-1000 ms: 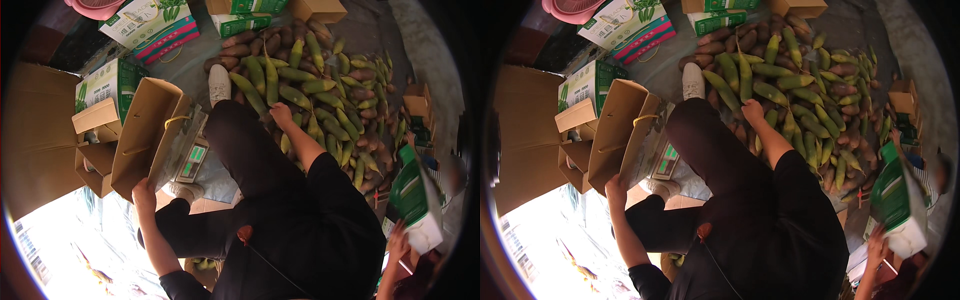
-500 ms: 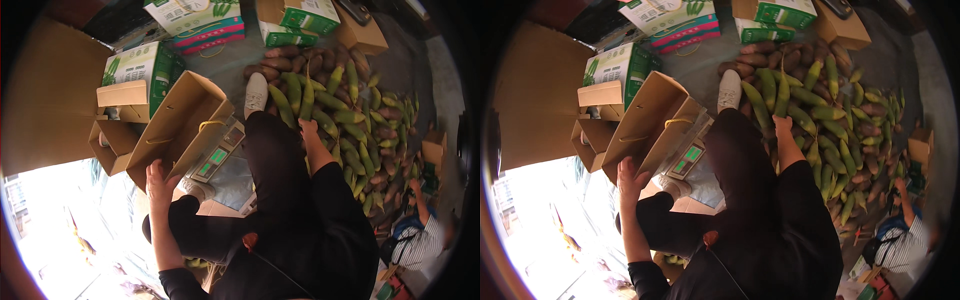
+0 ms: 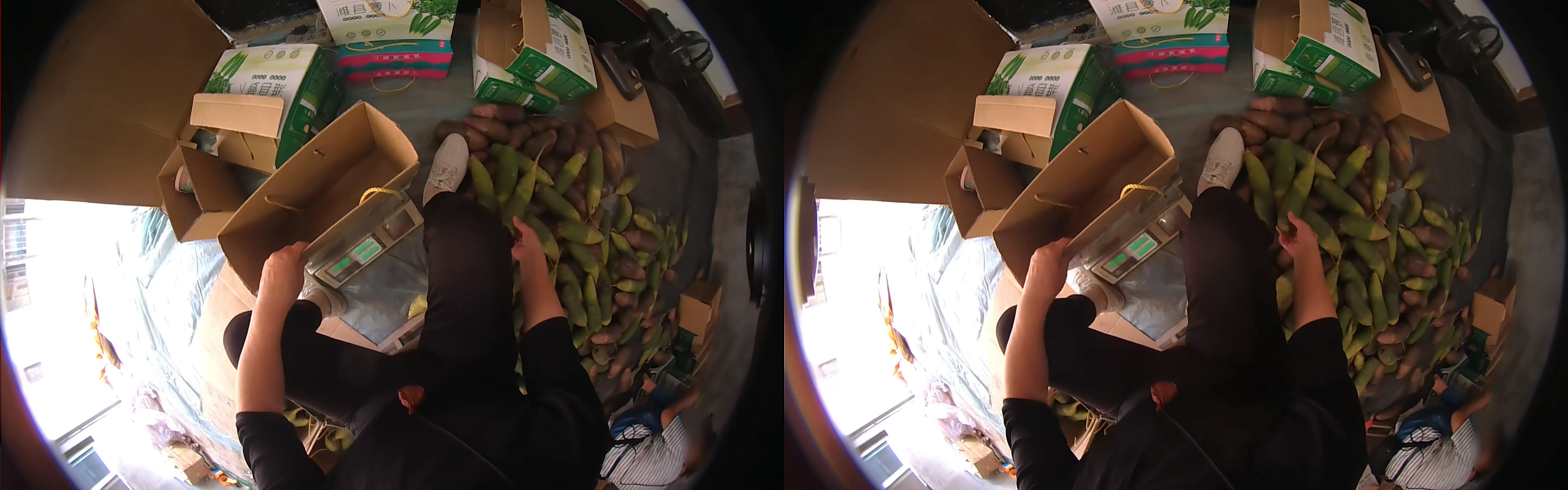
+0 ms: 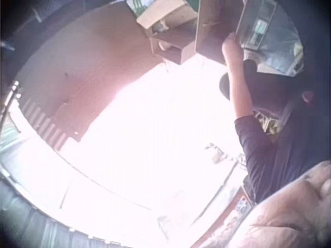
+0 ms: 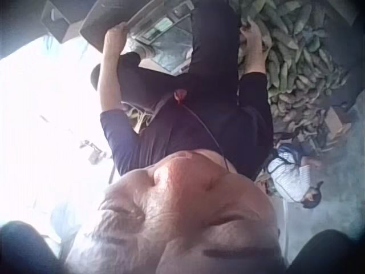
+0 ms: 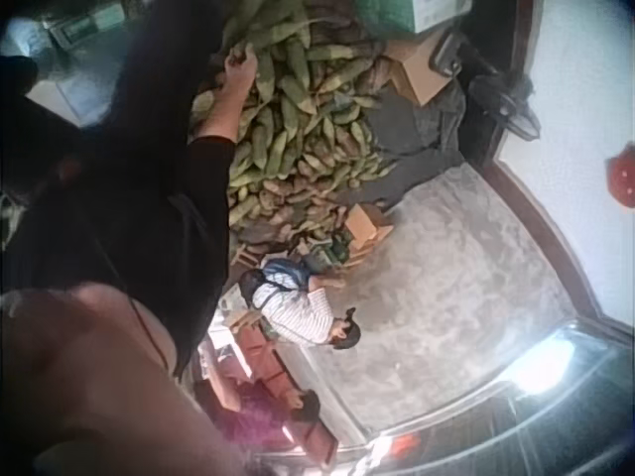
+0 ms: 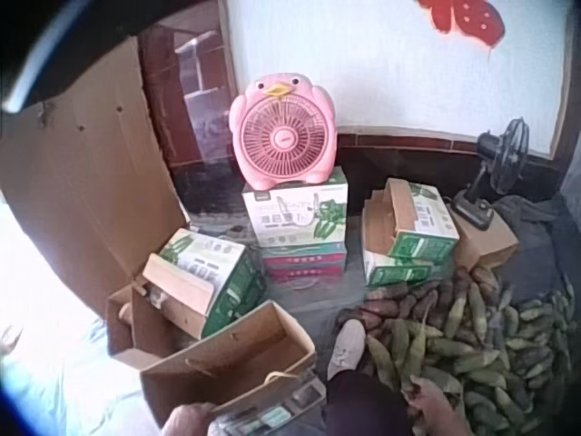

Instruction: Sorting and packaging green squash/produce into cardboard boxes.

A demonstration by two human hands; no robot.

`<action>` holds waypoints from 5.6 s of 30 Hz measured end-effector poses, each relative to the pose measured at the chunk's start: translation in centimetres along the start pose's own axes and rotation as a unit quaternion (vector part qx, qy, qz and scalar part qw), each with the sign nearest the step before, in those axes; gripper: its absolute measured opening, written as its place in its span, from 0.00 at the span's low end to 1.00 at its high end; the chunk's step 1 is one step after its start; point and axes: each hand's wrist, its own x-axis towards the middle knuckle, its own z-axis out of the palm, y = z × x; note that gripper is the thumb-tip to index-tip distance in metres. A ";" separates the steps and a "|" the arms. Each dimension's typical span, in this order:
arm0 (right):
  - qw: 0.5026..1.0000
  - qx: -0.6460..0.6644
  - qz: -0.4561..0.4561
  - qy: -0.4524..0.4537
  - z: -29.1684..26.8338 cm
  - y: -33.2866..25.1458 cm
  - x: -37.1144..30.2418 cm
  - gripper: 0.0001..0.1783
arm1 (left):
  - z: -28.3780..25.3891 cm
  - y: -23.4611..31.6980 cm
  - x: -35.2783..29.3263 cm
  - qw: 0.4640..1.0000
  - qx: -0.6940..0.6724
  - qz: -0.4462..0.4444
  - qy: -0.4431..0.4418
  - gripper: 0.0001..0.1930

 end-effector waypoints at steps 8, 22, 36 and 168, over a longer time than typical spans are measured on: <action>0.915 -0.259 -0.221 -0.217 9.3 -6.3 -13.4 0.25 | 0.2 -1.2 -0.8 1.000 -0.029 0.004 -0.004 0.11; 0.397 -0.760 -0.372 -0.356 33.7 -2.4 -25.2 0.21 | 0.2 -1.1 -0.6 0.999 -0.003 0.032 -0.027 0.13; 0.276 -0.811 -0.428 -0.289 35.5 5.9 -22.7 0.21 | 1.1 -2.1 -0.2 0.998 -0.008 0.042 -0.047 0.11; 0.868 -0.410 -0.217 0.179 -14.3 4.6 -2.3 0.26 | 1.6 -0.6 -0.8 0.998 -0.056 0.013 -0.036 0.14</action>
